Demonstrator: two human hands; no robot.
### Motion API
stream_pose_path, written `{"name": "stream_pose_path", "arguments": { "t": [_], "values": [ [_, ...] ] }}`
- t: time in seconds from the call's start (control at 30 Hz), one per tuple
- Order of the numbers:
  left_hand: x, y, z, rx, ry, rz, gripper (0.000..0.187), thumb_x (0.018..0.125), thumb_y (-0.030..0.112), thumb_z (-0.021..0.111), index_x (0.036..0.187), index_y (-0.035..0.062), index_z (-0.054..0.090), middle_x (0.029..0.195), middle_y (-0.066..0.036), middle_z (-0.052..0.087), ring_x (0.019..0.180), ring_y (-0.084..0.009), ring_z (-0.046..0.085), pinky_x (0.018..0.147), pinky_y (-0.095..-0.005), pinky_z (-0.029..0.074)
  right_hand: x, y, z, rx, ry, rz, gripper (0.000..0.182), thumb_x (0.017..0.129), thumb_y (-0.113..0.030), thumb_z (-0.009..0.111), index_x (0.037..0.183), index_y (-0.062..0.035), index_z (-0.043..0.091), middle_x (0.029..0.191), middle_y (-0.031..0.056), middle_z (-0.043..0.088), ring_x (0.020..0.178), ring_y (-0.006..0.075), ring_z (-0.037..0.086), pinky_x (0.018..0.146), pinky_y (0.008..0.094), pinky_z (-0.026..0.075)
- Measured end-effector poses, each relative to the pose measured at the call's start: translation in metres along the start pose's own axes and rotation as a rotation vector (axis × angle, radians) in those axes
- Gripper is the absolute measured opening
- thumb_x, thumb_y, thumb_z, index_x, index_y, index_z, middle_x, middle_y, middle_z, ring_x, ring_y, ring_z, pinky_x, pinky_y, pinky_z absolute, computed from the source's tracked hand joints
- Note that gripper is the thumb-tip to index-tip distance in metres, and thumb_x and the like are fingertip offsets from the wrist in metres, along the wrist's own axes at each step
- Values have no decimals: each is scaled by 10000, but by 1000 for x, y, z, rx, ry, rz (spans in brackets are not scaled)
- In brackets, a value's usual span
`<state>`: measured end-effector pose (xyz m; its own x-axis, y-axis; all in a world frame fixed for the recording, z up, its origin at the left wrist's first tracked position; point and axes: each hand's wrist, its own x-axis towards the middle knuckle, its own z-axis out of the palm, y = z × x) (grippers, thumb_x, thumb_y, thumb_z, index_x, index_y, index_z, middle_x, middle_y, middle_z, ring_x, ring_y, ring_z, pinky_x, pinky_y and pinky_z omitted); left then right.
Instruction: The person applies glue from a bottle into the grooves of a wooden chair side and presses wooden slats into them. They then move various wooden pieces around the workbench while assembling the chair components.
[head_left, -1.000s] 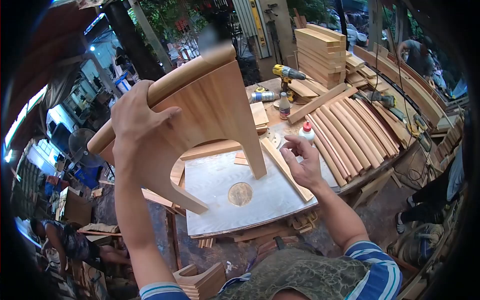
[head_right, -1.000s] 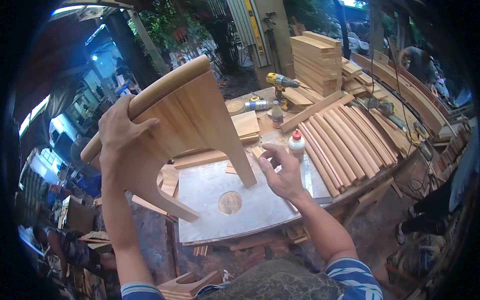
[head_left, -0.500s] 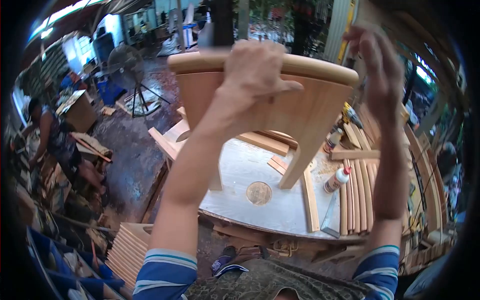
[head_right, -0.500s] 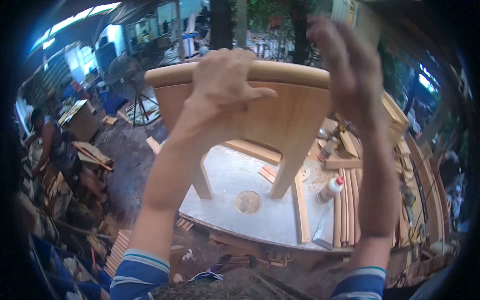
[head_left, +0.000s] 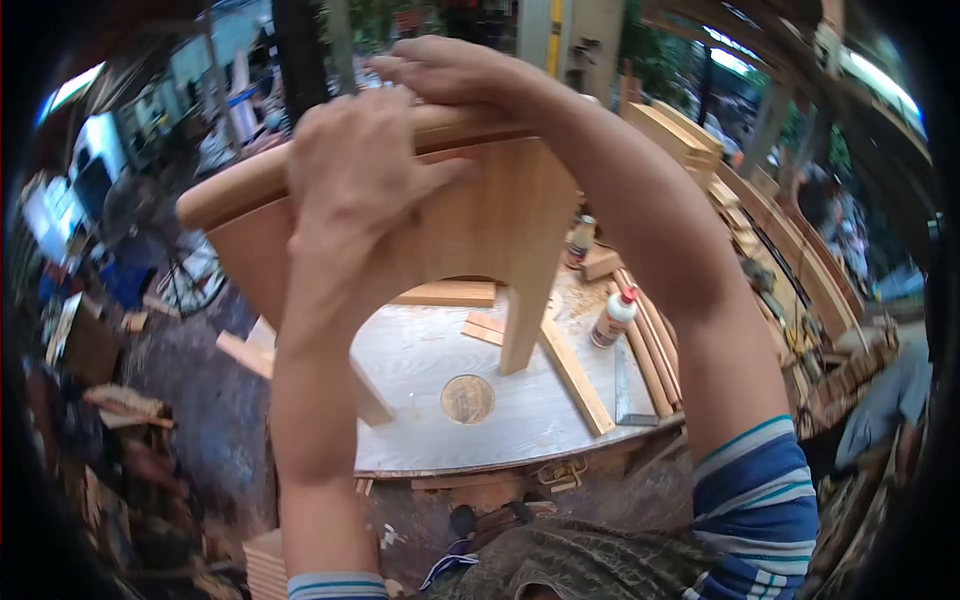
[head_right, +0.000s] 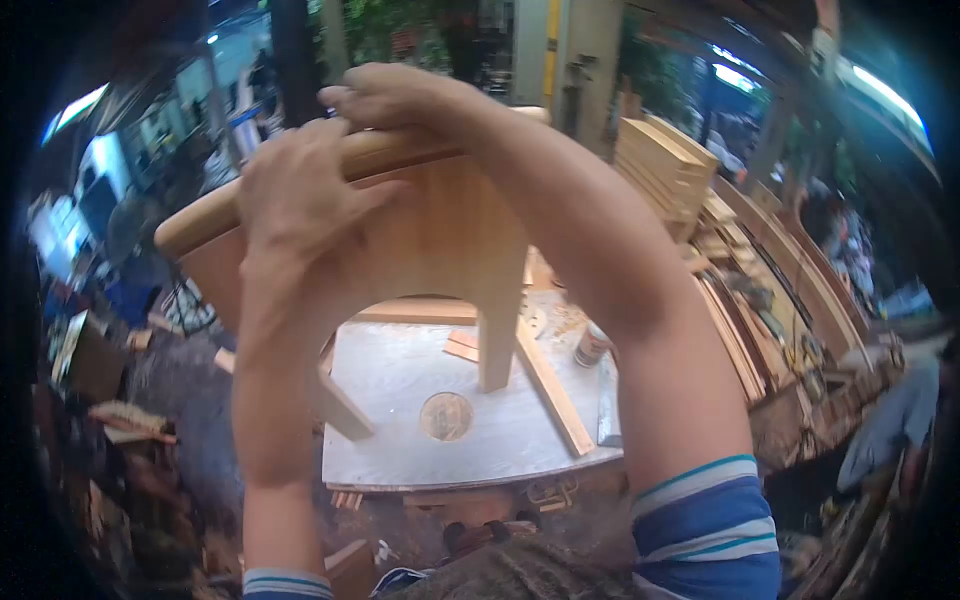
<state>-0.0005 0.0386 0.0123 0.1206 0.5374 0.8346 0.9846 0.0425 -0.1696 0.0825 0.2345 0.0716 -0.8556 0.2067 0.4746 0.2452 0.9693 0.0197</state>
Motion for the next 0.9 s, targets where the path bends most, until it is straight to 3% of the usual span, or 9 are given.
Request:
{"name": "stream_pose_path", "arguments": {
  "t": [0.27, 0.4, 0.53, 0.6, 0.7, 0.73, 0.77, 0.83, 0.9],
  "values": [
    [-6, 22, -10, -109, -114, -121, 608, 721, 462, 823, 1178, 79, 703, 1112, -175, 710, 1106, -382, 638, 965, -483, 489, -21, -38, -11, 138, 113, 333, 548, 983, -474, 552, 1149, 14, 737, 1172, 279, 703, 1149, 433, 659, 1008, 481, 505],
    [-57, 46, 8, -78, 374, 78, 688, 811, 299, 813, 1398, 42, 565, 1398, -192, 555, 1267, -361, 552, 1087, -495, 437, -16, -41, -7, 161, 112, 302, 598, 977, -541, 556, 1170, -5, 740, 1214, 253, 700, 1182, 423, 647, 1030, 474, 500],
    [-182, 102, 62, -1056, 270, -454, 617, 936, 158, 696, 1471, -20, 446, 1456, -209, 502, 1369, -337, 471, 1141, -461, 405, -40, -60, -23, 249, 101, 284, 667, 941, -629, 587, 1216, -40, 735, 1275, 219, 691, 1216, 395, 640, 1047, 467, 497],
    [-211, 116, 83, -1389, 278, -915, 557, 1009, 243, 617, 1446, -53, 440, 1478, -193, 471, 1387, -357, 449, 1176, -473, 358, -77, -89, -45, 307, 118, 256, 622, 881, -626, 665, 1121, -62, 769, 1199, 206, 718, 1169, 372, 667, 1007, 458, 516],
    [-217, 96, 98, -1685, 327, -1069, 592, 1064, 390, 505, 1441, -61, 434, 1497, -204, 446, 1414, -364, 410, 1213, -483, 287, -119, -111, -65, 364, 88, 146, 531, 826, -565, 731, 999, -68, 803, 1093, 201, 747, 1098, 358, 698, 944, 445, 544],
    [-228, 72, 118, -1739, 288, -1017, 720, 1059, 574, 426, 1474, -14, 437, 1524, -183, 446, 1449, -343, 364, 1229, -488, 239, -135, -121, -76, 375, 60, 117, 514, 821, -544, 734, 994, -65, 802, 1085, 199, 747, 1089, 358, 699, 935, 442, 547],
    [-222, 64, 122, -1748, 266, -1015, 720, 1059, 574, 426, 1474, -14, 437, 1524, -183, 446, 1449, -343, 364, 1229, -488, 239, -149, -130, -84, 379, 36, 95, 497, 816, -523, 736, 990, -62, 800, 1077, 197, 747, 1081, 357, 701, 927, 439, 550],
    [-215, 55, 116, -2783, 42, -385, 672, 1094, 464, 446, 1551, -17, 337, 1485, -155, 502, 1390, -367, 439, 1236, -526, 274, -183, -149, -101, 372, -15, 70, 462, 806, -482, 742, 980, -57, 797, 1062, 192, 747, 1065, 357, 705, 909, 433, 555],
    [-196, 84, 93, -2961, 74, -386, 640, 1078, 440, 487, 1516, -18, 397, 1479, -161, 516, 1396, -352, 443, 1230, -516, 295, -206, -170, -115, 346, -59, 64, 428, 796, -440, 748, 971, -52, 795, 1046, 188, 747, 1048, 356, 708, 892, 427, 561]
  ]
}}
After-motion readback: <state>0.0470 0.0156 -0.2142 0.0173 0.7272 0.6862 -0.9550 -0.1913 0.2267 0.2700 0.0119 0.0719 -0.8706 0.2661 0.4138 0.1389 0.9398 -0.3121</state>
